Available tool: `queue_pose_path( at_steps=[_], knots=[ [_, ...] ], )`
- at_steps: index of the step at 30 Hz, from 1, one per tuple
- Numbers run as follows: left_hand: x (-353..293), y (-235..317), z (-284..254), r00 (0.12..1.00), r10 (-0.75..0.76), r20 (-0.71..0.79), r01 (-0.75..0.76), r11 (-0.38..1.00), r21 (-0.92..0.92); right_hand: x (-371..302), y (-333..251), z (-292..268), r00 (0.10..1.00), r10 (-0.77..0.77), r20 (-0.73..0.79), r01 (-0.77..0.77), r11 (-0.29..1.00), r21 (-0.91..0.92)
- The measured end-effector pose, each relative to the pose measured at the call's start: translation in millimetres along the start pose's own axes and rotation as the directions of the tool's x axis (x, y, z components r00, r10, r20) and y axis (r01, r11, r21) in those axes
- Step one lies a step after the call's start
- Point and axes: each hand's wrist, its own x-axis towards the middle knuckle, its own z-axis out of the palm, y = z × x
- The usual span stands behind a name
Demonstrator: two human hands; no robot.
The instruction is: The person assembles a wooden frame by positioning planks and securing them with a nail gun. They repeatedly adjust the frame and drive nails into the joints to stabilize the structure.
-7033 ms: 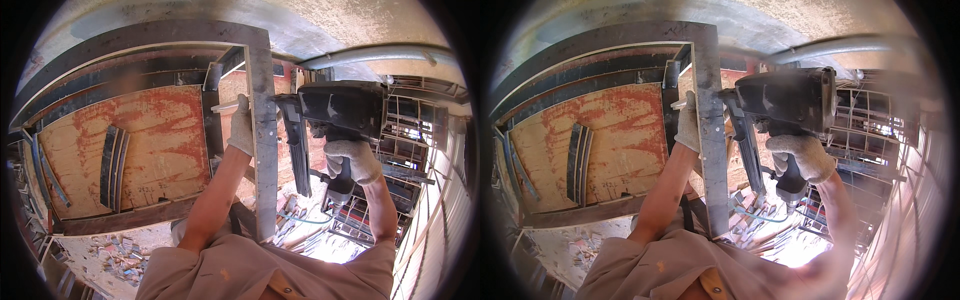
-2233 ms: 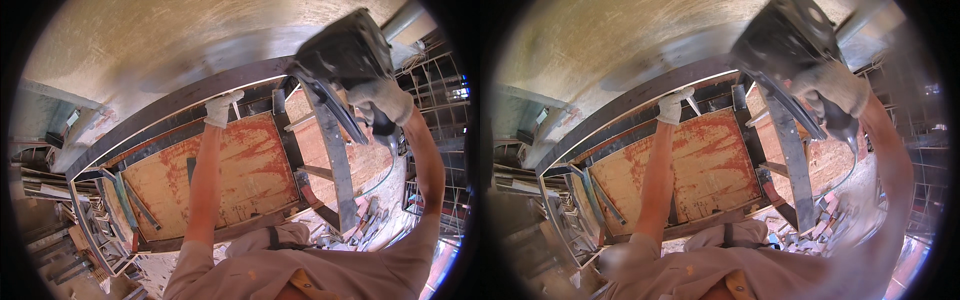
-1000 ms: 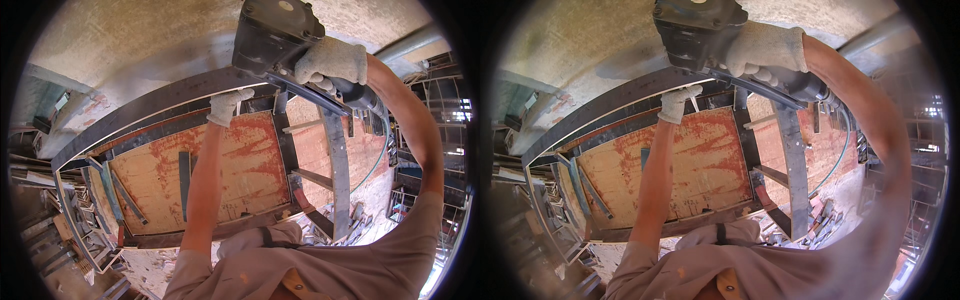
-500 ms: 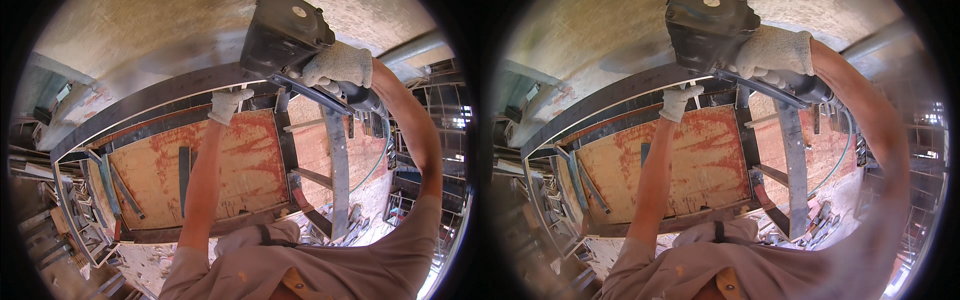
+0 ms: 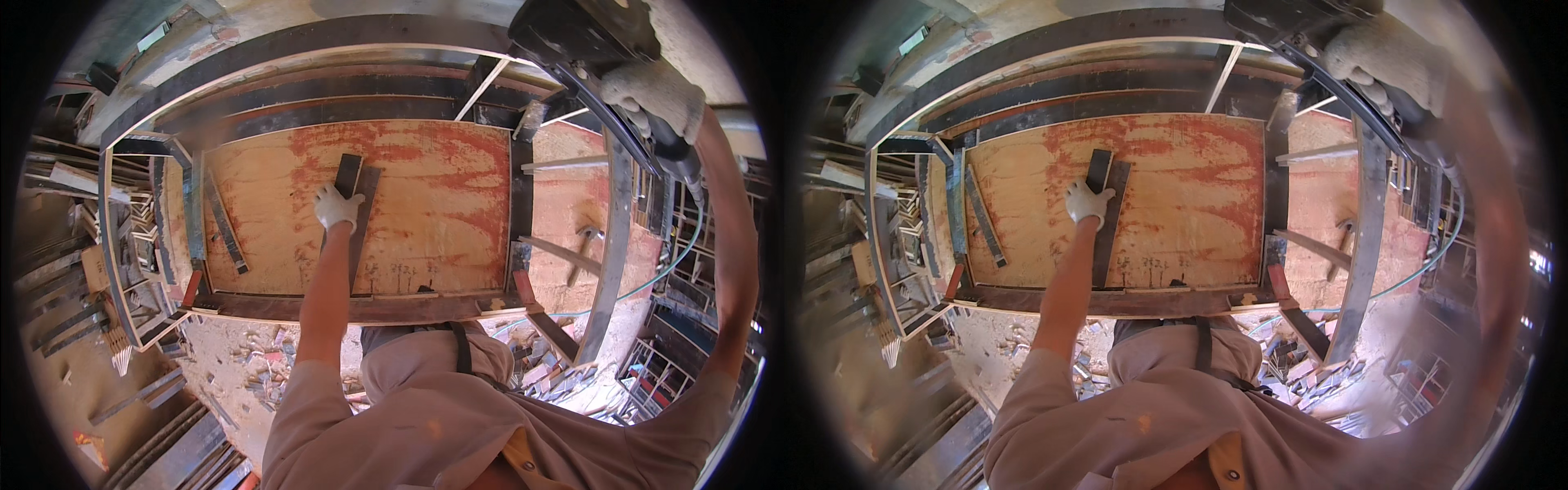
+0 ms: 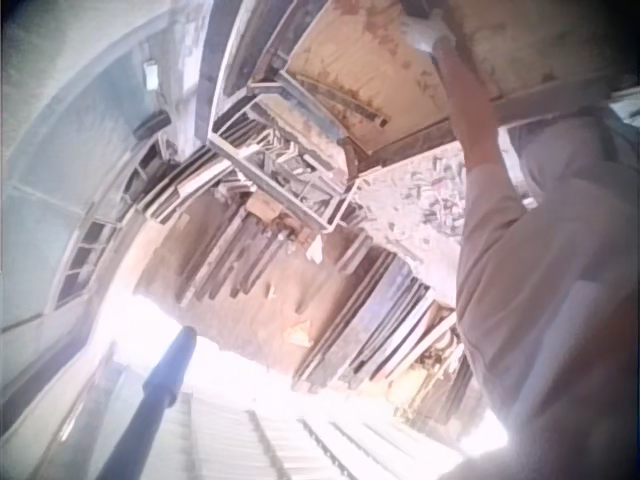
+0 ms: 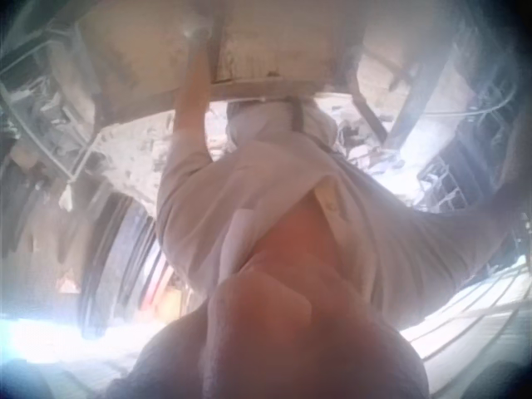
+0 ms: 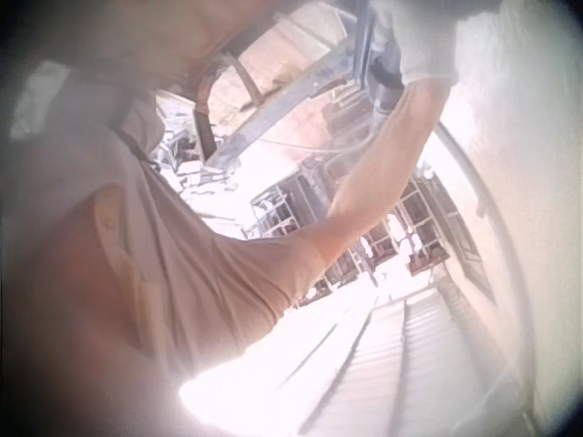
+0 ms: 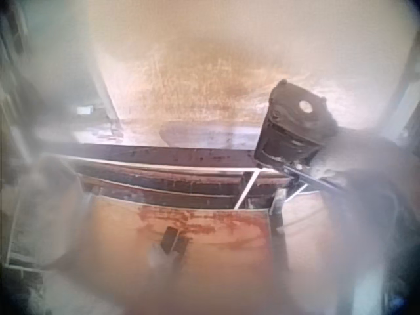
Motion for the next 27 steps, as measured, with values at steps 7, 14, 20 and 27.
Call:
queue_pose_path(
  at_steps=[7, 14, 20, 27],
  knots=[
    [76.2, -4.1, -95.7, 0.799, 0.599, -0.053, -0.465, 0.559, -0.687, -37.0, -48.5, 69.3, 0.938, 0.082, -0.338, -0.099, 0.995, -0.033],
    [137.7, -29.8, -239.0, 0.698, 0.55, -0.46, -0.531, -0.035, -0.847, -50.3, -80.2, 111.3, 0.901, 0.165, -0.402, -0.112, 0.982, 0.15],
    [169.5, -13.0, -218.4, 0.702, 0.57, -0.427, -0.518, -0.002, -0.855, -38.8, -80.0, 128.9, 0.887, 0.188, -0.421, -0.08, 0.962, 0.26],
    [177.7, -4.7, -217.2, 0.704, 0.628, -0.331, -0.415, -0.014, -0.91, -47.5, -100.2, 150.6, 0.82, 0.142, -0.555, 0.051, 0.946, 0.319]
  ],
)
